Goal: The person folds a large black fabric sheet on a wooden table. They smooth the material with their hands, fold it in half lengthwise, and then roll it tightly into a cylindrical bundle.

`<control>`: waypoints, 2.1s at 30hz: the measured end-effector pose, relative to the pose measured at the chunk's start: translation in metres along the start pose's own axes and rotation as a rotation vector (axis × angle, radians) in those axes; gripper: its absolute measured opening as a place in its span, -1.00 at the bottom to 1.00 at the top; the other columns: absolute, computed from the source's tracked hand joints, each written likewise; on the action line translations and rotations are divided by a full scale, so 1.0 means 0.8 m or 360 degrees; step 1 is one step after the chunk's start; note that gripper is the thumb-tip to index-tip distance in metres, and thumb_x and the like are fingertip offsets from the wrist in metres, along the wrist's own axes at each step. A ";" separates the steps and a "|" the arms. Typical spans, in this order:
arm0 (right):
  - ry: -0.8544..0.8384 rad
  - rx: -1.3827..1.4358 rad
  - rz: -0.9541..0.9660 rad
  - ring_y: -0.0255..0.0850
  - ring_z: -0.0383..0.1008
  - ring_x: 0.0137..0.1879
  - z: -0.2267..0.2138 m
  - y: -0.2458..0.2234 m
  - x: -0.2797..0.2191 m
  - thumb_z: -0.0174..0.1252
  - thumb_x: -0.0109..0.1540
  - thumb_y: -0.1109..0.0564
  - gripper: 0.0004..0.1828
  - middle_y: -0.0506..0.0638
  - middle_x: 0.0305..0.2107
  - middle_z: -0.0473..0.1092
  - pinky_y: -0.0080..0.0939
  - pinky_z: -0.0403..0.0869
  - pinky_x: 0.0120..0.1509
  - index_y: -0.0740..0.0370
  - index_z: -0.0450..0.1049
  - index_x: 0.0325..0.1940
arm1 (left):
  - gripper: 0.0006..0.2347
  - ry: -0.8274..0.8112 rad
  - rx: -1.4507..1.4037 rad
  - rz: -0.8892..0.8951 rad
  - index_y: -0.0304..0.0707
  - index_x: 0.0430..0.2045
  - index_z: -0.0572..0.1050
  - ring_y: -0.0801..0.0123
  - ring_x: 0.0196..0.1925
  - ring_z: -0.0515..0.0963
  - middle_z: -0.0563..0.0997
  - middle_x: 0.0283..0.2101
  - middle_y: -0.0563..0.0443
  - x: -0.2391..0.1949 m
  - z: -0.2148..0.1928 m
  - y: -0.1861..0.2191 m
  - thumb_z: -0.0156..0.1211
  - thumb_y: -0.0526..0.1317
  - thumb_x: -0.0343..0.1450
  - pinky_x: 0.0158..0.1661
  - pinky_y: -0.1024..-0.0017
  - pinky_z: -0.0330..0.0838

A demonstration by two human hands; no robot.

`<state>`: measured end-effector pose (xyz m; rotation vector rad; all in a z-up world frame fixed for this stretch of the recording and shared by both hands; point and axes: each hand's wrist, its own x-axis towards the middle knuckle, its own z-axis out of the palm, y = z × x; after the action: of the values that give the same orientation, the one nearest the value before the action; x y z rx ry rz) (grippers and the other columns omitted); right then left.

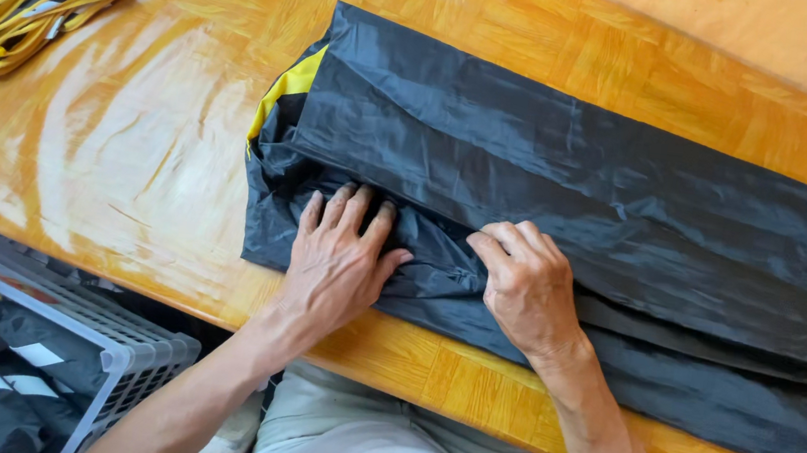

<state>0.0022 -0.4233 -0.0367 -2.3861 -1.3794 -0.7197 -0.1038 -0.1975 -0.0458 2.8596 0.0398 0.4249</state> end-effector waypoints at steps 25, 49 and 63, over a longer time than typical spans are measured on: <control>0.0197 0.0241 -0.0151 -0.09 0.43 -0.27 -0.013 -0.032 0.028 0.13 0.32 0.21 -0.93 -0.04 -0.38 0.39 -0.20 0.42 -0.18 0.17 0.54 -0.20 | -0.51 -0.0053 -0.0057 0.0052 0.14 0.29 0.37 -0.15 0.45 0.17 0.33 0.34 -0.16 -0.005 -0.007 -0.006 -0.14 0.22 0.51 0.29 -0.45 -0.14; 0.0052 0.0651 0.0057 0.18 0.44 0.28 -0.036 -0.071 0.000 0.06 0.26 0.31 -0.86 0.13 0.08 0.46 0.25 0.26 0.42 0.21 0.53 -0.24 | -0.44 0.0162 -0.0071 0.0067 -0.20 0.08 0.52 -0.17 0.17 0.50 0.60 -0.08 -0.28 -0.020 0.059 -0.033 -0.04 0.25 0.41 0.27 -0.33 -0.06; -0.0333 0.0634 0.0052 0.14 0.25 0.46 -0.020 -0.069 -0.010 0.16 0.27 0.11 -0.86 0.11 0.32 0.34 0.36 0.01 0.55 0.22 0.44 -0.17 | -0.52 0.0743 -0.1042 -0.0252 -0.29 0.31 0.30 -0.18 0.26 0.46 0.46 0.16 -0.34 -0.040 -0.052 -0.046 -0.03 -0.07 0.49 0.29 -0.03 0.26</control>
<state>-0.0536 -0.4093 -0.0274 -2.2004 -1.4024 -0.1643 -0.1458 -0.1537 -0.0258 2.0567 0.1740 0.8743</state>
